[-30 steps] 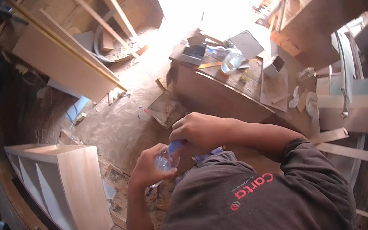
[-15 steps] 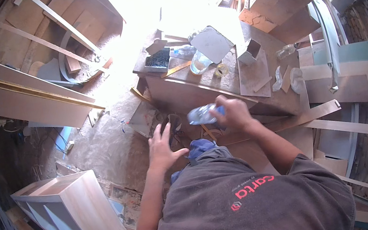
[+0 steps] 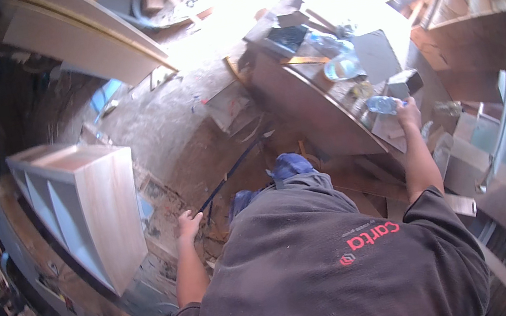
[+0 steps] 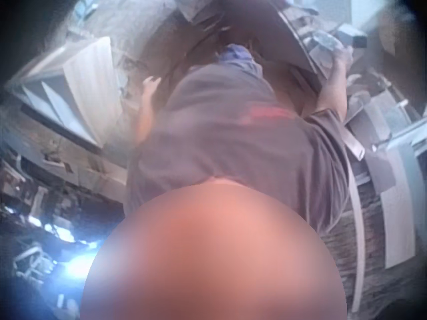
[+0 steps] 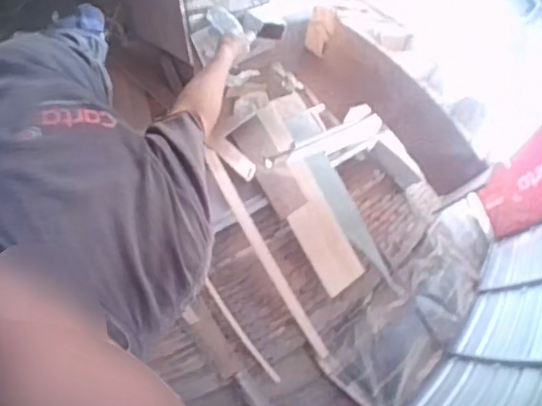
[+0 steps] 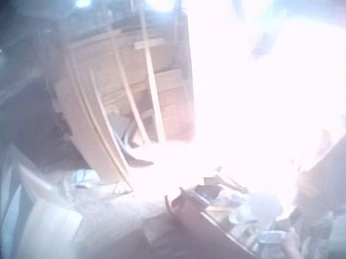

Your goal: The person assembles a white wooden cabinet by measuring and positioning wooden pieces, using a hammer and pliers, and fitting components into the cabinet frame.

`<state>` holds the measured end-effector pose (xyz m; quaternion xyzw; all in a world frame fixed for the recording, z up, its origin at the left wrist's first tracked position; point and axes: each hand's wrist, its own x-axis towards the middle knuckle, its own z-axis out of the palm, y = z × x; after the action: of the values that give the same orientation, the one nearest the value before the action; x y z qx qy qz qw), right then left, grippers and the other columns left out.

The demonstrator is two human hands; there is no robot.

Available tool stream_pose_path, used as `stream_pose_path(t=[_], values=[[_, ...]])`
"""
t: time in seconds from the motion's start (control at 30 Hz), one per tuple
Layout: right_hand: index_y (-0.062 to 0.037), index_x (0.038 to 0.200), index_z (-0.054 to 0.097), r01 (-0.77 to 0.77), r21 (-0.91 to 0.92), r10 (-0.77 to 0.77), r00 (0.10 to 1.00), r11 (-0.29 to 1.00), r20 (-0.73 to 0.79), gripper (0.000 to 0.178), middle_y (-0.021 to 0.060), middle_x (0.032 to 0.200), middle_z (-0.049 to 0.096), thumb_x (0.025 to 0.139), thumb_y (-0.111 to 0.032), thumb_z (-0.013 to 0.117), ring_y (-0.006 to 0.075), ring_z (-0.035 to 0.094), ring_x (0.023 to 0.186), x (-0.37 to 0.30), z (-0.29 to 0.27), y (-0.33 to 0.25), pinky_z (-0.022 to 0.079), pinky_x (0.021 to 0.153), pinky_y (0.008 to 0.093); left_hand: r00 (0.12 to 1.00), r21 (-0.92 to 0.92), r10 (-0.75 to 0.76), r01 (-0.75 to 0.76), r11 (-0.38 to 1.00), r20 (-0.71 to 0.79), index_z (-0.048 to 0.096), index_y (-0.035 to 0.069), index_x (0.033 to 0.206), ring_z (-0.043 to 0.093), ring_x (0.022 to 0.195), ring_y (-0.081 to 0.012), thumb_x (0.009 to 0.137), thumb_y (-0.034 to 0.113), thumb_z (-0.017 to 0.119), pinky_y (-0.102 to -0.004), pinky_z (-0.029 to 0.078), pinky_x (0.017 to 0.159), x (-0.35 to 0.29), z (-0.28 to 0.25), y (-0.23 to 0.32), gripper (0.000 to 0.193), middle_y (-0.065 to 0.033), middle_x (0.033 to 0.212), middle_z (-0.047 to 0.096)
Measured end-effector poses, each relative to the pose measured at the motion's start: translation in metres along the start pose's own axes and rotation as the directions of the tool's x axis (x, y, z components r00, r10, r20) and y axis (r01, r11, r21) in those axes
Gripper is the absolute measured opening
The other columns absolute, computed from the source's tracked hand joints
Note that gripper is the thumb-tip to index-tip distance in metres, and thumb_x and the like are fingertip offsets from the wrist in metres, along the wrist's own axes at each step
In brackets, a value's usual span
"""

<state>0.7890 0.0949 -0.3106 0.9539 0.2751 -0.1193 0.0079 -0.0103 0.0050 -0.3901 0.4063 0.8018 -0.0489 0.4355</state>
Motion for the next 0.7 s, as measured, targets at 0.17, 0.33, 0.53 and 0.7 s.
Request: stream_pose_path(t=[0.17, 0.33, 0.53, 0.7], values=[[-0.0079, 0.146, 0.043, -0.005, 0.074, 0.014, 0.993, 0.997, -0.119, 0.089, 0.0219, 0.14, 0.054, 0.079, -0.061, 0.066, 0.0412, 0.051, 0.13, 0.016, 0.019, 0.022, 0.039, 0.109, 0.0463, 0.986, -0.292, -0.147, 0.119, 0.949, -0.075, 0.061, -0.003, 0.128, 0.067, 0.103, -0.027, 0.077, 0.039, 0.082, -0.0365, 0.052, 0.092, -0.04, 0.039, -0.037, 0.069, -0.0192, 0.116, 0.069], [0.0015, 0.116, 0.063, -0.266, 0.457, 0.136, 0.945, 0.849, 0.297, 0.051, 0.0211, 0.111, 0.066, 0.084, -0.038, 0.07, 0.0342, 0.065, 0.095, -0.014, 0.106, 0.083, 0.052, 0.083, 0.0422, 0.962, -0.422, -0.262, 0.205, 0.883, -0.082, 0.062, -0.004, 0.126, 0.068, 0.105, -0.029, 0.077, 0.043, 0.081, -0.0373, 0.052, 0.092, -0.097, 0.079, -0.074, 0.071, -0.0208, 0.114, 0.069], [-0.0051, 0.094, 0.072, 0.903, 0.294, -0.698, 0.01, 0.315, 0.716, 0.031, 0.0172, 0.094, 0.072, 0.082, -0.034, 0.067, 0.0316, 0.07, 0.088, -0.125, 0.233, -0.036, 0.055, 0.069, 0.0467, 0.92, -0.591, -0.39, 0.299, 0.749, -0.029, 0.059, -0.004, 0.13, 0.063, 0.116, -0.0307, 0.079, 0.044, 0.078, -0.0385, 0.05, 0.098, -0.145, 0.117, -0.131, 0.072, -0.024, 0.125, 0.064], [-0.0051, 0.096, 0.073, 0.652, 0.481, -0.743, 0.195, 0.586, 0.641, 0.03, 0.0145, 0.094, 0.072, 0.086, -0.032, 0.065, 0.0293, 0.07, 0.088, -0.266, 0.228, -0.258, 0.055, 0.072, 0.0443, 0.892, -0.813, -0.45, 0.298, 0.5, 0.05, 0.059, -0.004, 0.13, 0.06, 0.121, -0.0305, 0.083, 0.051, 0.071, -0.0376, 0.047, 0.102, -0.17, 0.145, -0.195, 0.074, -0.0222, 0.13, 0.062]])
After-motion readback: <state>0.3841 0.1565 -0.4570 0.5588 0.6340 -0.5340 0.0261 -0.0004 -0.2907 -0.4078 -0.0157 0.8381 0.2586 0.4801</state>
